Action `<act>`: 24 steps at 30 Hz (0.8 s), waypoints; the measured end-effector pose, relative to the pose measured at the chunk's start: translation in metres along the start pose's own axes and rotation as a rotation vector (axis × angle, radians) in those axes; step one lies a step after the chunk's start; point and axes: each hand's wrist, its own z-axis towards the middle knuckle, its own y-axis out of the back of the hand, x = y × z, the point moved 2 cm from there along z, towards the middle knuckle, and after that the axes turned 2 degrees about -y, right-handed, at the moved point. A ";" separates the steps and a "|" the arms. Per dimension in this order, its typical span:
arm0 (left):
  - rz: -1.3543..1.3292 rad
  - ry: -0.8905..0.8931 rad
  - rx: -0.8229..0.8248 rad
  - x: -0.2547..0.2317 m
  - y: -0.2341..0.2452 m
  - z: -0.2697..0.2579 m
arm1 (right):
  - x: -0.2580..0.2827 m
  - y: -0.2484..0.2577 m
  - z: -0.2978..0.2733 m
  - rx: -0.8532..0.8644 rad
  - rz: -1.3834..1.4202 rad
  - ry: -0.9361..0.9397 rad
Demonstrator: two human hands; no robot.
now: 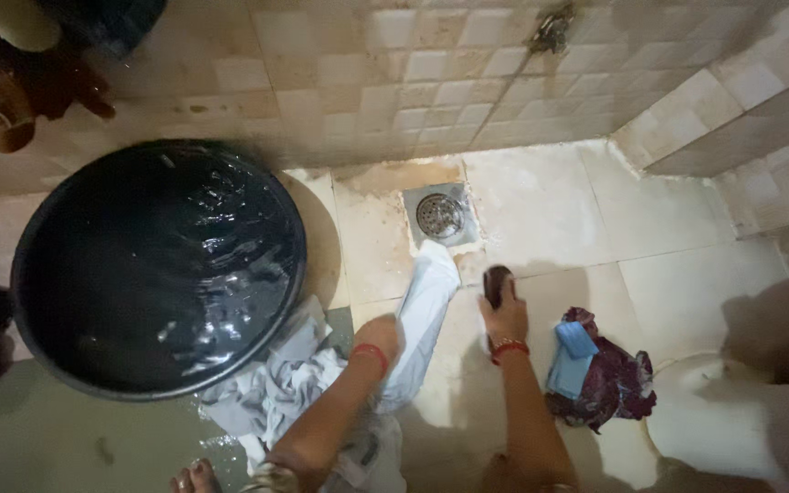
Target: The person washes a light-colored garment by hand in a tiled bathroom. They rinse the cloth in a basin, scrub it with a blue brush on the floor, and repeatedly wring and rinse it under running water from a tap.
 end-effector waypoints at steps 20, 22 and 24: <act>-0.045 0.014 -0.328 0.014 0.010 0.053 | 0.035 0.025 -0.020 -0.272 -0.265 0.208; -0.302 -0.054 -0.333 0.007 0.011 0.051 | 0.062 0.007 -0.020 -0.293 0.022 0.458; -0.591 -0.117 -0.245 0.002 0.022 0.042 | 0.080 -0.016 -0.009 0.180 0.714 0.230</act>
